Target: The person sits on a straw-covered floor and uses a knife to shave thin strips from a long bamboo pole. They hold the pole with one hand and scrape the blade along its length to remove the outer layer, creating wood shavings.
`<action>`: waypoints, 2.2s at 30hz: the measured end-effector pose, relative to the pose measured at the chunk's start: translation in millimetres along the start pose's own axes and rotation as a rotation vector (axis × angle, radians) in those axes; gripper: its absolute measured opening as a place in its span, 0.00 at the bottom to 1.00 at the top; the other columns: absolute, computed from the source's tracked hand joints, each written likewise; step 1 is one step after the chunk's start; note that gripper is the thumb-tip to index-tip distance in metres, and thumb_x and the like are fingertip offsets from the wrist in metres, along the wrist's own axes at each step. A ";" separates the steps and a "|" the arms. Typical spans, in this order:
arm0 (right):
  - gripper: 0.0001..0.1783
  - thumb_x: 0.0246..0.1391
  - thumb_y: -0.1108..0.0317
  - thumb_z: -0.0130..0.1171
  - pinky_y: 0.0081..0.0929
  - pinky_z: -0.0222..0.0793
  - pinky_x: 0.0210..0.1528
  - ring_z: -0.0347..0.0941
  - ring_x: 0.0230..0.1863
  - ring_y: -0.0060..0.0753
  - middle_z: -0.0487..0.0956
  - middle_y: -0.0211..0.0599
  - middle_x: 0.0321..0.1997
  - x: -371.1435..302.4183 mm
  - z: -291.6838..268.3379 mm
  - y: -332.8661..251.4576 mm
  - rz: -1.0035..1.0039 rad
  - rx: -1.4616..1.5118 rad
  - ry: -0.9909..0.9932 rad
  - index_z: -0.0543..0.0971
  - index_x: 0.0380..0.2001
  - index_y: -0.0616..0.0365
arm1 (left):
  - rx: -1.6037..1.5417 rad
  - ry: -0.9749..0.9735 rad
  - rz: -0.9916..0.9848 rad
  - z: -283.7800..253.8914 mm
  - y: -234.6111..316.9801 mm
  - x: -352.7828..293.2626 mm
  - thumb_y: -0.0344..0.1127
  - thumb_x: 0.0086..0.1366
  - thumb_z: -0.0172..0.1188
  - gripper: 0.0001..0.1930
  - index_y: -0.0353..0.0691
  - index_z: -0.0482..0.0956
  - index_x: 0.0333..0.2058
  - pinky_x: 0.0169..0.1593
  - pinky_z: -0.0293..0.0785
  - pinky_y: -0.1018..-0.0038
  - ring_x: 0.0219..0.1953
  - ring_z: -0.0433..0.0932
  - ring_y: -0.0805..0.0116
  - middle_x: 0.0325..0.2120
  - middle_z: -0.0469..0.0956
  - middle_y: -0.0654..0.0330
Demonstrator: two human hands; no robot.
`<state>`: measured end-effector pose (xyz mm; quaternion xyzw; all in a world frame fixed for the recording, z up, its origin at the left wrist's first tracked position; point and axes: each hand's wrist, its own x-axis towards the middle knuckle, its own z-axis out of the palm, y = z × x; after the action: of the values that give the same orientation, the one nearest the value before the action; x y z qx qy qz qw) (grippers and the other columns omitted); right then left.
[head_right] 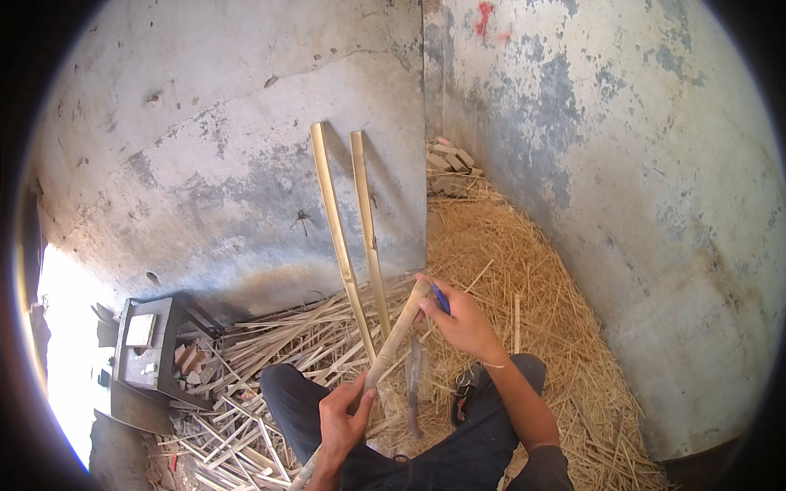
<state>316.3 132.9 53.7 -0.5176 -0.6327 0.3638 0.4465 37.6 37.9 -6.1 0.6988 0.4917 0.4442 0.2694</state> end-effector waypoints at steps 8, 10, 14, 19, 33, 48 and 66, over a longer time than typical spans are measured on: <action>0.12 0.73 0.63 0.60 0.39 0.69 0.34 0.77 0.26 0.42 0.80 0.44 0.26 -2.0 3.2 3.3 -0.028 -0.244 0.089 0.83 0.39 0.62 | 0.012 -0.026 -0.019 -8.5 0.5 1.8 0.28 0.69 0.72 0.18 0.33 0.87 0.56 0.32 0.77 0.71 0.25 0.82 0.67 0.29 0.84 0.53; 0.08 0.67 0.67 0.63 0.42 0.71 0.34 0.79 0.28 0.52 0.81 0.50 0.28 -2.5 5.8 3.0 -0.128 -0.337 0.126 0.83 0.40 0.62 | 0.000 -0.018 -0.007 -9.6 1.9 2.3 0.28 0.69 0.72 0.18 0.32 0.87 0.56 0.32 0.77 0.71 0.25 0.81 0.68 0.29 0.83 0.54; 0.08 0.56 0.73 0.66 0.49 0.75 0.35 0.80 0.32 0.63 0.83 0.56 0.32 -1.7 3.9 4.5 -0.305 -0.500 0.142 0.83 0.40 0.62 | -0.012 -0.053 -0.055 -12.1 4.9 -2.3 0.28 0.69 0.72 0.18 0.32 0.87 0.57 0.31 0.75 0.72 0.24 0.79 0.69 0.28 0.83 0.54; 0.08 0.56 0.72 0.67 0.47 0.75 0.34 0.80 0.30 0.59 0.83 0.50 0.30 -0.5 -8.5 6.2 -0.337 -0.528 0.035 0.84 0.39 0.58 | -0.047 -0.092 -0.117 -18.2 2.7 -4.3 0.30 0.68 0.73 0.18 0.28 0.87 0.54 0.35 0.75 0.73 0.29 0.81 0.69 0.30 0.85 0.51; 0.17 0.73 0.58 0.61 0.24 0.62 0.30 0.68 0.28 0.17 0.82 0.24 0.29 4.5 -34.9 16.7 -0.051 0.199 -0.224 0.87 0.38 0.61 | -0.567 -0.352 -0.548 -36.8 -10.8 -7.9 0.35 0.79 0.65 0.22 0.32 0.81 0.65 0.33 0.63 0.81 0.30 0.66 0.85 0.29 0.74 0.71; 0.23 0.68 0.50 0.66 0.36 0.69 0.30 0.75 0.25 0.33 0.78 0.40 0.24 19.2 -68.3 57.7 -0.053 -0.452 0.152 0.87 0.37 0.64 | -0.694 -0.507 -0.464 -39.2 -7.6 -0.2 0.46 0.88 0.45 0.28 0.29 0.73 0.70 0.26 0.58 0.82 0.23 0.58 0.84 0.25 0.62 0.74; 0.14 0.71 0.61 0.65 0.14 0.61 0.28 0.63 0.23 0.07 0.91 0.39 0.41 -18.9 21.8 -19.6 -0.004 0.615 0.035 0.83 0.51 0.59 | -0.974 -0.716 -0.595 -23.0 17.6 22.3 0.55 0.87 0.41 0.34 0.23 0.71 0.66 0.28 0.79 0.76 0.26 0.81 0.71 0.32 0.83 0.53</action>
<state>290.6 110.5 60.9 -0.3630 -0.4862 0.5283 0.5939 27.8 50.6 26.7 0.4366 0.2872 0.2630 0.8110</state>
